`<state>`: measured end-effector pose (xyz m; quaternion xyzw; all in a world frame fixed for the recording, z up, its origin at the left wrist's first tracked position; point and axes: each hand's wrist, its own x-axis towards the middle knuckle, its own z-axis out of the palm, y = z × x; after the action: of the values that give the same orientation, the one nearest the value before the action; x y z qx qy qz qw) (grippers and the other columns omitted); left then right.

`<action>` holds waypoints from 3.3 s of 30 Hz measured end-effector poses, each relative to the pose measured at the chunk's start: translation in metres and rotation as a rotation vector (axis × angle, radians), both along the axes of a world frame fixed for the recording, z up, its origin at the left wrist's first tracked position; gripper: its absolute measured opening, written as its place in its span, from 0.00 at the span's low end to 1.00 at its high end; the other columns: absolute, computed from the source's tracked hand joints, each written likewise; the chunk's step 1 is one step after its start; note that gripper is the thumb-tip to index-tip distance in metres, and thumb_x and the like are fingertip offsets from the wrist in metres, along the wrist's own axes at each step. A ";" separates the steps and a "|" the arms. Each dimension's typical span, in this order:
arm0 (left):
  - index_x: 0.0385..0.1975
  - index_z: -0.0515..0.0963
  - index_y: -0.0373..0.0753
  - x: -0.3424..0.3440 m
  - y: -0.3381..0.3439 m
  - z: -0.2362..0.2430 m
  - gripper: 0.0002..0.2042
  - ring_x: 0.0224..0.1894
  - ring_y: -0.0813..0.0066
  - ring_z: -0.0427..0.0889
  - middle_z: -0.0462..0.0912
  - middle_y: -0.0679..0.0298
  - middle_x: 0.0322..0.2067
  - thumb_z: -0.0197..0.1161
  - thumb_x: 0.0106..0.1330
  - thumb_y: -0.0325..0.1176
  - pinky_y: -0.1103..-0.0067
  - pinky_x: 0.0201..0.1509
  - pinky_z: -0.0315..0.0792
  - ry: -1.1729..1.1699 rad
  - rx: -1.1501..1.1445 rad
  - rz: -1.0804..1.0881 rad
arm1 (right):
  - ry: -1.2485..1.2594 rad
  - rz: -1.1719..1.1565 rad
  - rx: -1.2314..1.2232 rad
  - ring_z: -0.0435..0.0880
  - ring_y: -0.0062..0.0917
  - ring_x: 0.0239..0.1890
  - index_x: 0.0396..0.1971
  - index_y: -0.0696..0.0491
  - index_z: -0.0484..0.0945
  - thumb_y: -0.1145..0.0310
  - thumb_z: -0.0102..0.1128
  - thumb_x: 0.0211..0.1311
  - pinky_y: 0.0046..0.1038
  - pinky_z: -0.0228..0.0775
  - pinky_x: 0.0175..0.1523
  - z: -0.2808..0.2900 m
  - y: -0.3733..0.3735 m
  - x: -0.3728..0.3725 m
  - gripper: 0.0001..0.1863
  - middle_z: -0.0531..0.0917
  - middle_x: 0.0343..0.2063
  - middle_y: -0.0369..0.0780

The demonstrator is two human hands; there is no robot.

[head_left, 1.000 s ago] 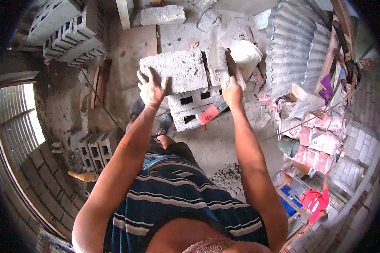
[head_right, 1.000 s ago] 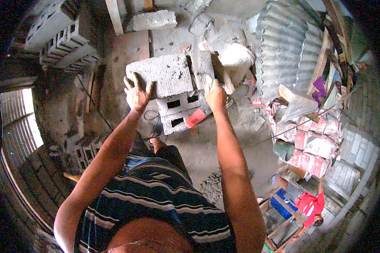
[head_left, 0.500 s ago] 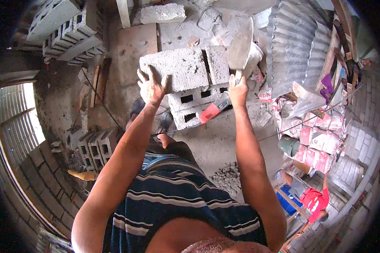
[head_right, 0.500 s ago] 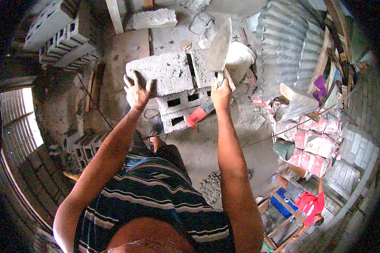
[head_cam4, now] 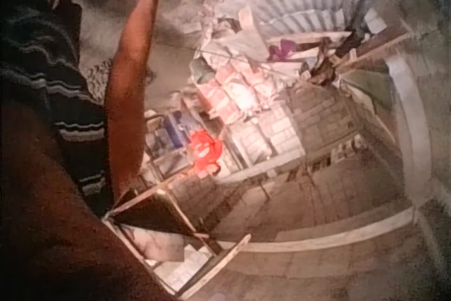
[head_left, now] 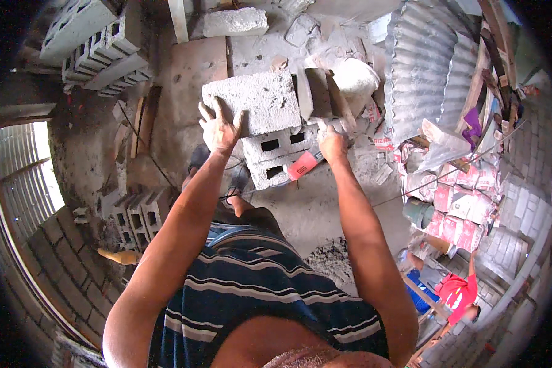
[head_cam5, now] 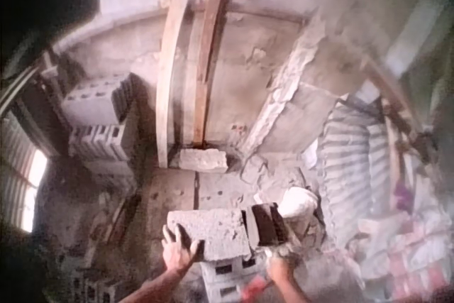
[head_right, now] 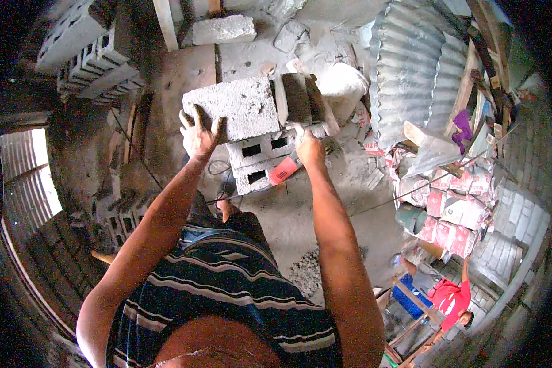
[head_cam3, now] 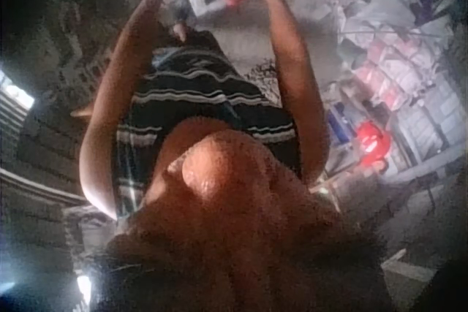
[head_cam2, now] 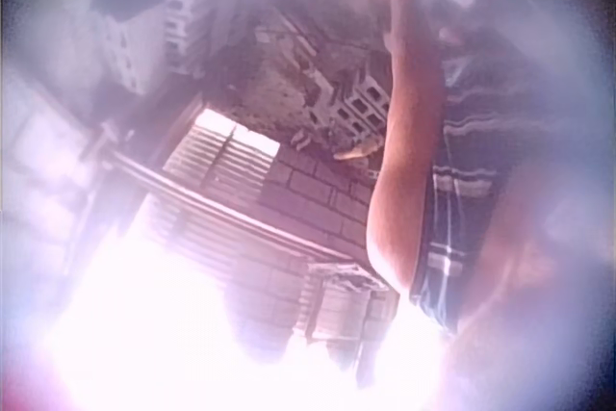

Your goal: The person uses a handheld angle grinder to cut and shape the edges of a concrete block, then uses a trowel to apply mortar or plaster to the block surfaces.

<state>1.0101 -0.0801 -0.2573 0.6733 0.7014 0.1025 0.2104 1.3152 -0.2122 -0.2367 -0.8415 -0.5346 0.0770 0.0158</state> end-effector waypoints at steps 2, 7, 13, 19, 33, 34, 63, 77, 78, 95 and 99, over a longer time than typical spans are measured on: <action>0.72 0.52 0.47 -0.003 -0.002 -0.002 0.49 0.61 0.29 0.65 0.48 0.39 0.70 0.55 0.56 0.71 0.54 0.56 0.73 0.022 -0.024 0.007 | 0.089 -0.031 0.091 0.81 0.56 0.30 0.36 0.55 0.75 0.55 0.58 0.62 0.51 0.72 0.36 0.019 0.025 -0.014 0.17 0.80 0.23 0.57; 0.72 0.52 0.46 -0.003 -0.001 -0.004 0.48 0.60 0.28 0.65 0.48 0.38 0.69 0.56 0.56 0.70 0.53 0.55 0.74 -0.001 0.043 0.013 | 0.132 -0.074 0.546 0.81 0.55 0.31 0.38 0.56 0.72 0.62 0.60 0.60 0.50 0.73 0.34 0.045 0.035 -0.027 0.14 0.81 0.25 0.56; 0.71 0.52 0.46 -0.002 0.000 -0.006 0.48 0.59 0.27 0.65 0.48 0.38 0.69 0.57 0.56 0.69 0.54 0.55 0.74 0.004 0.042 0.006 | 0.028 -0.057 0.040 0.82 0.54 0.29 0.36 0.55 0.73 0.56 0.58 0.61 0.51 0.72 0.35 0.019 0.002 -0.002 0.16 0.81 0.23 0.55; 0.71 0.52 0.46 -0.003 -0.002 -0.005 0.48 0.59 0.27 0.65 0.48 0.38 0.69 0.56 0.56 0.70 0.54 0.55 0.74 0.018 0.036 0.007 | 0.173 -0.205 0.561 0.82 0.53 0.30 0.35 0.55 0.75 0.57 0.57 0.64 0.51 0.73 0.36 0.035 0.014 -0.012 0.15 0.82 0.25 0.54; 0.72 0.52 0.46 -0.003 -0.002 -0.002 0.49 0.60 0.26 0.64 0.49 0.38 0.69 0.55 0.56 0.71 0.53 0.56 0.73 -0.010 0.015 0.009 | 0.053 -0.070 0.100 0.82 0.54 0.32 0.38 0.53 0.73 0.54 0.60 0.61 0.50 0.72 0.36 0.008 -0.006 0.000 0.17 0.82 0.25 0.54; 0.72 0.52 0.46 -0.003 -0.003 -0.002 0.49 0.60 0.26 0.64 0.48 0.38 0.69 0.55 0.56 0.71 0.53 0.55 0.74 -0.002 0.025 0.012 | 0.029 -0.036 -0.005 0.82 0.53 0.32 0.37 0.53 0.73 0.54 0.59 0.61 0.50 0.72 0.36 0.016 -0.002 0.000 0.17 0.81 0.25 0.54; 0.72 0.52 0.46 -0.003 -0.001 0.000 0.48 0.60 0.29 0.66 0.50 0.37 0.69 0.56 0.56 0.70 0.55 0.55 0.74 -0.008 0.032 0.015 | 0.232 -0.130 0.099 0.82 0.52 0.32 0.36 0.56 0.76 0.56 0.62 0.58 0.47 0.74 0.38 0.012 -0.031 -0.014 0.17 0.82 0.27 0.54; 0.71 0.54 0.46 -0.009 0.000 0.001 0.47 0.59 0.31 0.66 0.52 0.35 0.67 0.59 0.56 0.67 0.55 0.54 0.74 -0.047 0.030 0.023 | 0.692 -0.096 -0.011 0.80 0.49 0.29 0.32 0.59 0.77 0.53 0.62 0.62 0.37 0.72 0.36 0.070 -0.089 -0.076 0.20 0.81 0.25 0.51; 0.71 0.54 0.46 -0.009 0.000 -0.003 0.44 0.58 0.31 0.66 0.52 0.36 0.67 0.58 0.58 0.65 0.55 0.55 0.73 -0.074 0.039 0.011 | 0.650 -0.047 -0.077 0.80 0.48 0.29 0.33 0.58 0.77 0.53 0.63 0.61 0.38 0.72 0.37 0.071 -0.101 -0.078 0.20 0.81 0.25 0.51; 0.64 0.63 0.41 -0.401 -0.152 -0.088 0.33 0.50 0.47 0.79 0.78 0.45 0.47 0.62 0.62 0.50 0.60 0.51 0.75 0.067 -0.705 0.237 | -0.233 0.390 -0.406 0.76 0.35 0.53 0.48 0.47 0.79 0.68 0.64 0.46 0.45 0.62 0.55 -0.027 -0.027 -0.087 0.23 0.82 0.45 0.39; 0.62 0.65 0.41 -0.457 -0.229 -0.081 0.29 0.49 0.47 0.80 0.78 0.46 0.49 0.60 0.63 0.47 0.60 0.50 0.75 0.058 -0.780 0.402 | -0.359 0.353 -0.552 0.74 0.36 0.55 0.50 0.47 0.78 0.66 0.64 0.49 0.46 0.62 0.56 -0.023 -0.021 -0.098 0.24 0.80 0.49 0.40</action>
<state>0.5530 -0.3094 -0.3388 0.3964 0.8102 -0.1503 0.4048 1.2176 -0.2335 -0.2601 -0.7092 -0.6246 0.0709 -0.3192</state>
